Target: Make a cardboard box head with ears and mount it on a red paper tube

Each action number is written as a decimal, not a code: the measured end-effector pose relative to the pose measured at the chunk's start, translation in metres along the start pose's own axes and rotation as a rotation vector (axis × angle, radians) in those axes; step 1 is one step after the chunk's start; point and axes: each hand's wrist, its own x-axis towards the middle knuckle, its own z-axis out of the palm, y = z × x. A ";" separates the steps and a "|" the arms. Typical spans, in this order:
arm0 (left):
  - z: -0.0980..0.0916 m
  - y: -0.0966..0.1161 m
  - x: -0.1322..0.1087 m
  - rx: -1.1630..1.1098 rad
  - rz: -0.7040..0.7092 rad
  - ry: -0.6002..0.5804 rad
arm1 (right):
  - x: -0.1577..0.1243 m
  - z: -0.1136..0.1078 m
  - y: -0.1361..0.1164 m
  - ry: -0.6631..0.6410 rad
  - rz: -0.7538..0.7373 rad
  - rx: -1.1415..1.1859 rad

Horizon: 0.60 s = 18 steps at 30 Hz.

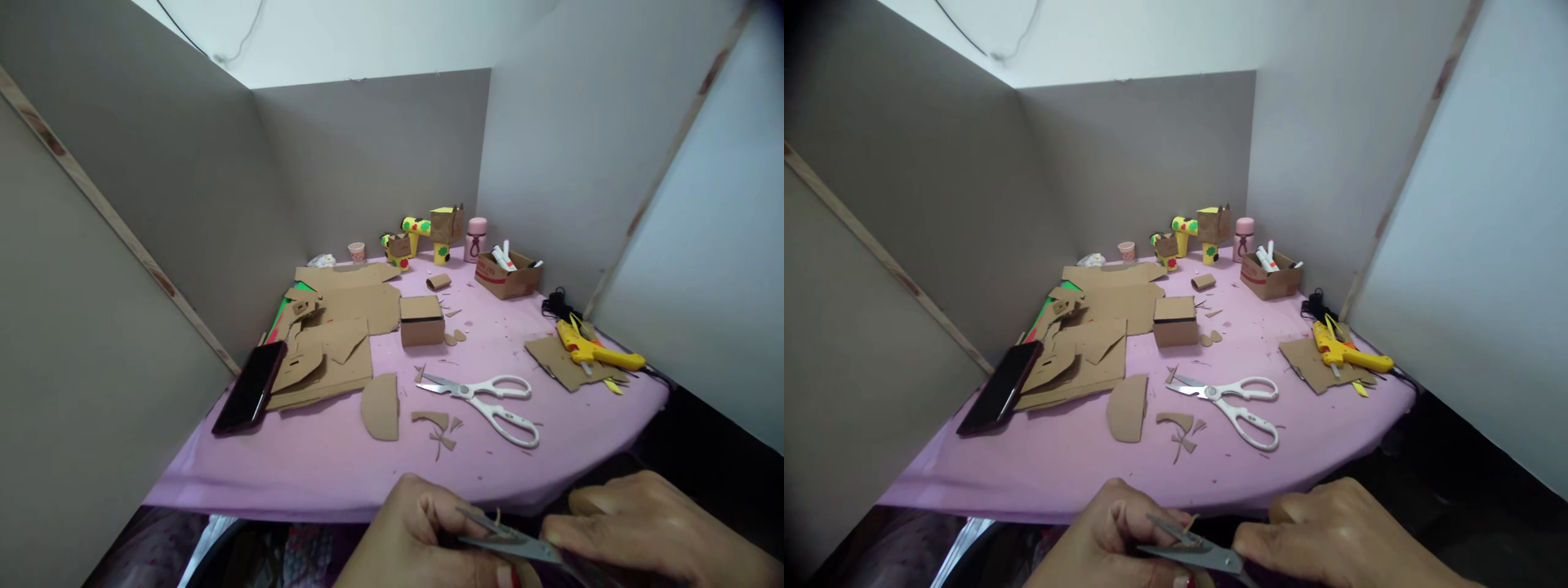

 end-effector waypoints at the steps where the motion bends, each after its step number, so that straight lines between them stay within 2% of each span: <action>1: 0.000 0.001 0.000 -0.013 0.006 -0.012 | 0.000 -0.001 0.000 -0.010 0.006 0.004; 5: 0.000 0.004 -0.001 -0.048 0.018 -0.038 | -0.008 0.000 0.005 -0.021 0.028 0.096; 7: -0.001 0.006 0.000 -0.079 0.027 -0.035 | -0.015 0.006 0.012 0.137 0.139 0.186; 9: -0.001 0.008 0.002 -0.097 0.059 -0.044 | -0.020 0.017 0.019 0.372 0.304 0.288; 11: -0.002 0.007 0.005 -0.098 0.106 -0.039 | -0.020 0.030 0.023 0.491 0.396 0.450; 14: -0.001 0.003 0.010 -0.126 0.148 0.046 | -0.007 0.049 0.018 0.562 0.347 0.717; 18: 0.002 -0.004 0.014 -0.200 0.172 0.191 | 0.014 0.061 0.004 0.680 0.240 0.797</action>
